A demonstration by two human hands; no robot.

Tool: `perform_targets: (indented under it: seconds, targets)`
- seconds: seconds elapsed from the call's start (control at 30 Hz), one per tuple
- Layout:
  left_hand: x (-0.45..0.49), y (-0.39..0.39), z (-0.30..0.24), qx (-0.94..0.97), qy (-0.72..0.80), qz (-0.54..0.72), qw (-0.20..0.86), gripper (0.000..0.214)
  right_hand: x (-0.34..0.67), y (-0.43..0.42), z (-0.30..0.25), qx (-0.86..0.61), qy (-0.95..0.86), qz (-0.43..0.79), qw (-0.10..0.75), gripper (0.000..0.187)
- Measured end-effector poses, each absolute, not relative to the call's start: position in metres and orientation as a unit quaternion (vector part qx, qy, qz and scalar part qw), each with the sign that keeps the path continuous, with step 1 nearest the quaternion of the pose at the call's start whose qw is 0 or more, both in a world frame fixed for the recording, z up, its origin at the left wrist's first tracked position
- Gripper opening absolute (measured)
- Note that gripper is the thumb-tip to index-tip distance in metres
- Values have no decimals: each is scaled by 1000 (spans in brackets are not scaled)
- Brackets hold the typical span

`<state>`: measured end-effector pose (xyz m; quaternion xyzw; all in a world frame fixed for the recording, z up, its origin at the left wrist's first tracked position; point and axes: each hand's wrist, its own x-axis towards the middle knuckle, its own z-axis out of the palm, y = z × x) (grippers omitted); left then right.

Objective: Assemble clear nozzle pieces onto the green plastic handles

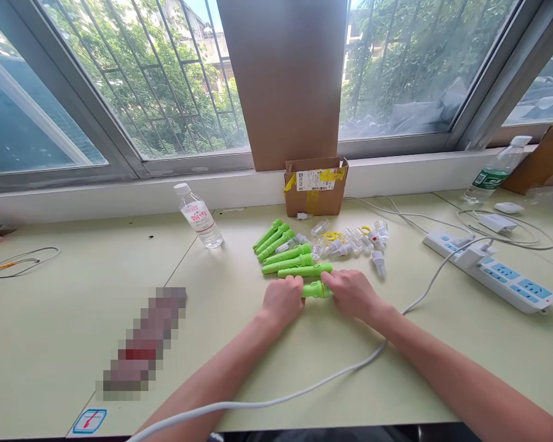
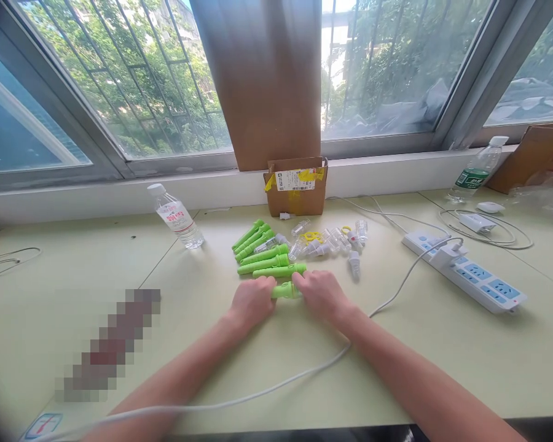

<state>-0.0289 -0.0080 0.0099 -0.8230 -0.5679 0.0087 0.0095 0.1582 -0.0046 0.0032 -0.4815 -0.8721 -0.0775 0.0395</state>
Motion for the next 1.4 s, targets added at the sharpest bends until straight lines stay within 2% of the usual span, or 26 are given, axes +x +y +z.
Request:
perform_targets:
  seconds: [0.33,0.57,0.77,1.03,1.13,1.27,1.4]
  targets:
    - [-31,-8,7,-829,-558,-5,36,18,164,-4,2,-462,-884,-59,42,27]
    - [-34,-7,6,-850,-513,-68,93,19,170,-12,7,-424,-897,-14,126,28]
    - [-41,-2,13,-872,-486,-64,-8,43,172,-7,3,-409,-892,-121,152,18]
    - [-54,2,23,-843,-498,-66,-193,46,168,-4,0,-387,-851,-273,225,23]
    - [-49,1,20,-830,-531,-59,-160,39,165,-5,-3,-393,-847,-281,223,20]
    - [-43,2,15,-834,-549,-31,-56,20,164,-6,-8,-436,-857,-218,169,14]
    - [-39,5,13,-846,-532,-18,-10,18,163,-7,-9,-485,-852,-155,119,10]
